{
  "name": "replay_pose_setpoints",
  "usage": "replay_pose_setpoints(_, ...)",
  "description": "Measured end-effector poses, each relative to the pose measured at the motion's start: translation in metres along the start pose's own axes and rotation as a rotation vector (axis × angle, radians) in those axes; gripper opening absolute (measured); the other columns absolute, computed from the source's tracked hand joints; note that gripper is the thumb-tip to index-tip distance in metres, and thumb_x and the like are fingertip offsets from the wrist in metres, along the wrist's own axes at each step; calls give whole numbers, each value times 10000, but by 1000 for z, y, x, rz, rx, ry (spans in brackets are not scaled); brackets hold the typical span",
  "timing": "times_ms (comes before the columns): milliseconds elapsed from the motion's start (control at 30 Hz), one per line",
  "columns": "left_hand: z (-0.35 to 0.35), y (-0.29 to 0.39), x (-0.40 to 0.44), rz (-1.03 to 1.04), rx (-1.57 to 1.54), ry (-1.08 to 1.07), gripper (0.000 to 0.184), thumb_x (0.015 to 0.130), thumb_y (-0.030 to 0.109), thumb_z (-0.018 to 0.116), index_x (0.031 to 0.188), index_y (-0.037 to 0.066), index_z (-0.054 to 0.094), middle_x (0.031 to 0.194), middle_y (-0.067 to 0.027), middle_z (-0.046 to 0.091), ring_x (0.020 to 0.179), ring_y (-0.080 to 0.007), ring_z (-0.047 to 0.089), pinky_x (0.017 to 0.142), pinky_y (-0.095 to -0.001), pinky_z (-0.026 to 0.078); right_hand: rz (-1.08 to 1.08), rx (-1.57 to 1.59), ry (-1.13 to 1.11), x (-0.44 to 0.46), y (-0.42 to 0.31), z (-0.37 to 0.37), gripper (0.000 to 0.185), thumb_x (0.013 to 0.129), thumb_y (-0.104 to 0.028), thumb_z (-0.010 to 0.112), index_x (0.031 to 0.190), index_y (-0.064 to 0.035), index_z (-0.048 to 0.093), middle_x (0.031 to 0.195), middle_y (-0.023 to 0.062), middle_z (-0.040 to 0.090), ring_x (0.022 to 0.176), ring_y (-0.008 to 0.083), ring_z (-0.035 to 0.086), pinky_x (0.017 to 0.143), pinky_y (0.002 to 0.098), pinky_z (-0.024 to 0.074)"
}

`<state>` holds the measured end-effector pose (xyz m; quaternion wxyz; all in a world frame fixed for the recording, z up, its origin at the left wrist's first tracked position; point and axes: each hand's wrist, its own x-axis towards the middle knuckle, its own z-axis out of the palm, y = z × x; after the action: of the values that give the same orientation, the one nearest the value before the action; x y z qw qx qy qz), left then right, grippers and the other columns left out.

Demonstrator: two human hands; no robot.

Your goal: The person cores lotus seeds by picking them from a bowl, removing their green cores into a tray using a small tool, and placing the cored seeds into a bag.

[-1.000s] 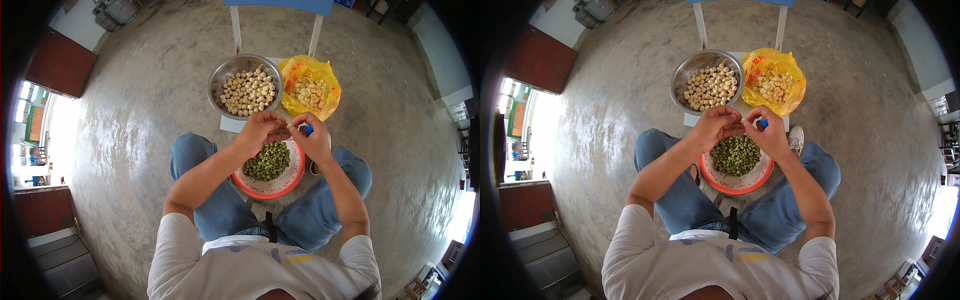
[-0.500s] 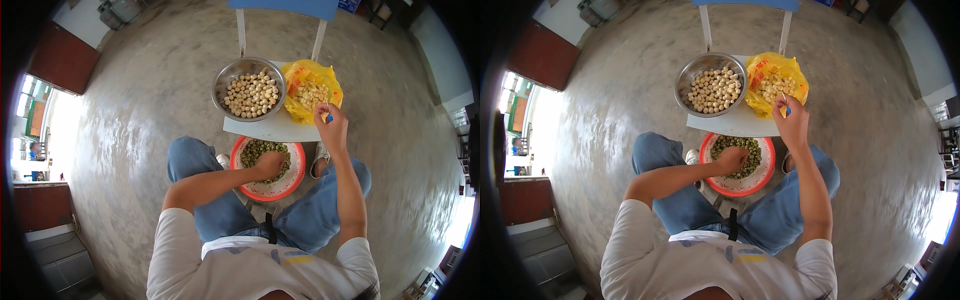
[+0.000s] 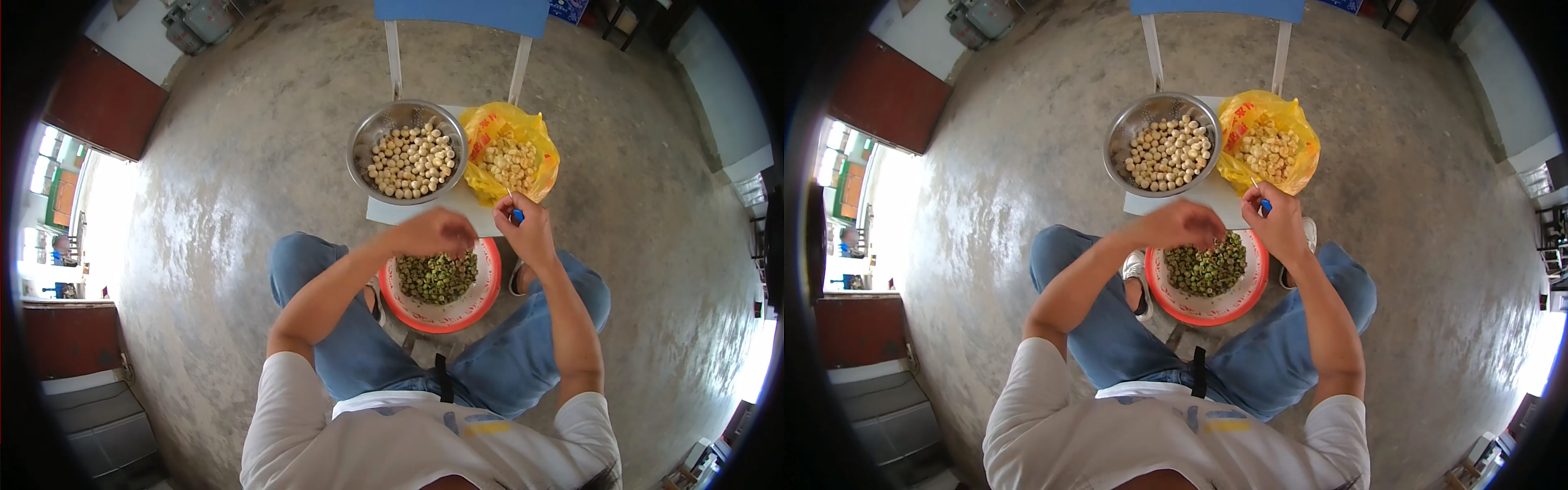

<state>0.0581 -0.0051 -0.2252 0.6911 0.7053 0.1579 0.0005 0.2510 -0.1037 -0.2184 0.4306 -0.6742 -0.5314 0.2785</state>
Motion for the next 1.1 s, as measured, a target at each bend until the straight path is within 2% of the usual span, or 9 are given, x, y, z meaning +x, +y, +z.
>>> replay_pose_setpoints(67, -26, 3, -1, 73, -230, 290, 196, 827, -6, 531, 1012, -12, 595, 899, -51, 650, 722, -107, 617, 700, -244, 514, 28, 59, -62, 0, -6, 3, 87, 778, -69, 632, 804, 1, 588, 682, 21, 584, 592, 66, 512, 553, 217, 424)
replay_pose_setpoints(100, -43, -6, 6, 98, -133, 418, 177, 798, -12, 559, 969, -17, 607, 888, -61, 646, 743, -100, 617, 696, -245, 513, 41, 87, -96, -1, -8, 5, 96, 779, -76, 631, 803, 6, 585, 677, 23, 575, 584, 72, 506, 557, 224, 428)
replay_pose_setpoints(167, -62, -21, 14, 75, 318, 674, 206, 726, -41, 591, 923, 7, 627, 848, -85, 639, 729, -145, 614, 660, -272, 497, 21, 94, -158, 0, -12, 10, 104, 786, -87, 632, 806, 4, 585, 673, 20, 569, 589, 73, 505, 562, 226, 430)
replay_pose_setpoints(267, -75, -48, 33, 94, 782, 798, 245, 647, -47, 608, 878, 32, 635, 824, -118, 611, 757, -246, 595, 657, -337, 471, -8, 96, -239, -1, -7, 18, 112, 786, -92, 635, 808, 2, 580, 668, 21, 564, 593, 75, 507, 572, 232, 436)
replay_pose_setpoints(400, -77, -56, 42, 171, 889, 729, 231, 628, -4, 624, 854, 43, 621, 858, -137, 582, 849, -341, 559, 708, -412, 442, 1, 74, -316, -5, -3, 24, 121, 785, -98, 635, 809, -1, 566, 659, 34, 558, 584, 88, 509, 573, 249, 441)
replay_pose_setpoints(600, -78, -54, 46, 87, 885, 709, 221, 644, 11, 644, 862, 34, 618, 844, -136, 587, 809, -302, 581, 694, -374, 456, -66, 83, -371, -10, -8, 30, 95, 849, -91, 553, 884, -6, 531, 635, 48, 527, 584, 102, 515, 575, 264, 436)
replay_pose_setpoints(700, -75, -40, 43, 63, 685, 719, 162, 697, 42, 665, 845, 8, 610, 825, -101, 608, 739, -208, 593, 664, -314, 466, -110, 173, -311, -11, -4, 30, 83, 902, -84, 474, 920, -11, 509, 633, 52, 521, 589, 104, 518, 571, 255, 426)
replay_pose_setpoints(900, -38, 0, 11, 88, -756, 443, 175, 855, 88, 592, 1004, -4, 600, 889, -57, 624, 732, -106, 573, 683, -256, 486, 55, 323, -312, -15, -23, 22, 126, 958, -112, 401, 949, -28, 494, 604, 48, 515, 537, 114, 518, 504, 251, 397)
replay_pose_setpoints(1100, -10, -1, 2, 105, -975, 285, 222, 913, 170, 533, 1065, 15, 581, 978, -86, 622, 778, -116, 567, 729, -257, 487, -35, 261, -207, -18, -15, 43, 112, 953, -118, 420, 920, -27, 477, 558, 78, 477, 475, 139, 465, 469, 280, 368)
